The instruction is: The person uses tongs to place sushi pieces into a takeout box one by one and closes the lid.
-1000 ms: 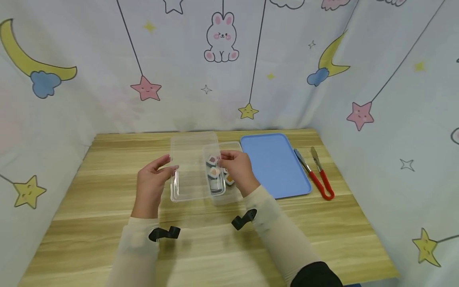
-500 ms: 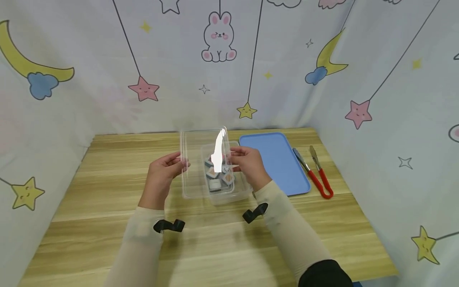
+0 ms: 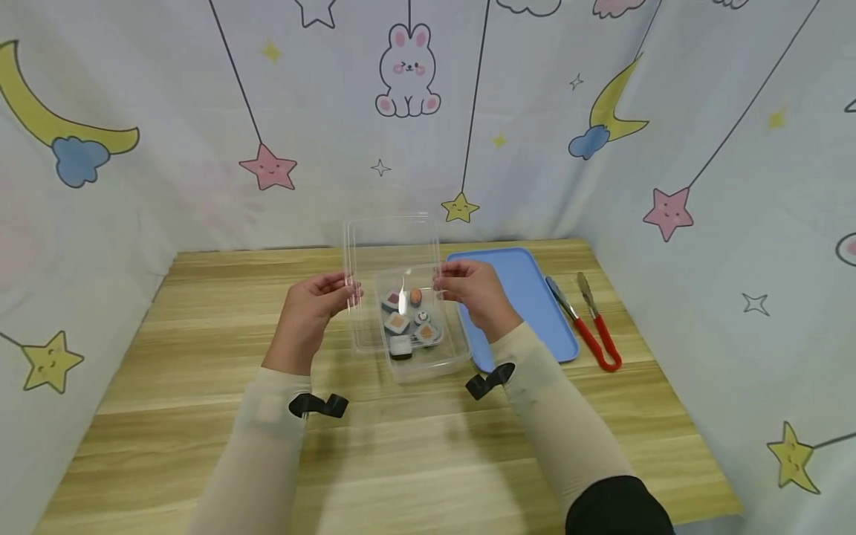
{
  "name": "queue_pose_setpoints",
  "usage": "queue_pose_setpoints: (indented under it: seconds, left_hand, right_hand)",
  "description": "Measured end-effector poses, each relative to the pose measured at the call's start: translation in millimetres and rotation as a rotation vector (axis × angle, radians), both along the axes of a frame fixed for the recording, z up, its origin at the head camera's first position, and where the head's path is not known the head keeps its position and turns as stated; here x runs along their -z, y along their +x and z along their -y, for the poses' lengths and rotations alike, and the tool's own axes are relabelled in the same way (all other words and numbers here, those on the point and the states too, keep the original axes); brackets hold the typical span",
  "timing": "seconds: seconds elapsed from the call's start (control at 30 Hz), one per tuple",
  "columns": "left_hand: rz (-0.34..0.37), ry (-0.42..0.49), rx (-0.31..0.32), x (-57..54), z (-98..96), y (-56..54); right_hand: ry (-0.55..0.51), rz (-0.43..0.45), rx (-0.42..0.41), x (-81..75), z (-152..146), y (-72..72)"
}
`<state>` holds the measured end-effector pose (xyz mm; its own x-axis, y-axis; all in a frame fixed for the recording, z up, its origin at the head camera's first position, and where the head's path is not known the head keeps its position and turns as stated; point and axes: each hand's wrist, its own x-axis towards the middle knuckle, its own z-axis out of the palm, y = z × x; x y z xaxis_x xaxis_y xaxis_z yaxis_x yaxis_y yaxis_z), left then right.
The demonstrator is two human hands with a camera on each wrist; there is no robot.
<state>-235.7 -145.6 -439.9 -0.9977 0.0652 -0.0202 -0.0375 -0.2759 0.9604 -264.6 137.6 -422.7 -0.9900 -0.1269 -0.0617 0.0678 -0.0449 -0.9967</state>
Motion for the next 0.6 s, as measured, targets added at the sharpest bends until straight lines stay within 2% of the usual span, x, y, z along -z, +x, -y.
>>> queue_pose_setpoints:
  seconds: [0.23, 0.37, 0.6]
  left_hand:
    - [-0.077, -0.01, 0.016, -4.1, -2.2, 0.6]
    - [-0.127, -0.033, -0.002, -4.8, -4.5, 0.3]
    - [-0.175, -0.059, -0.038, -9.7, -8.0, 3.1]
  right_hand:
    - [-0.004, -0.112, 0.021, -4.5, -0.8, 0.7]
    - [0.032, -0.191, 0.048, -4.9, -1.7, 1.8]
    - [0.049, -0.287, 0.086, -6.4, -4.1, 4.5]
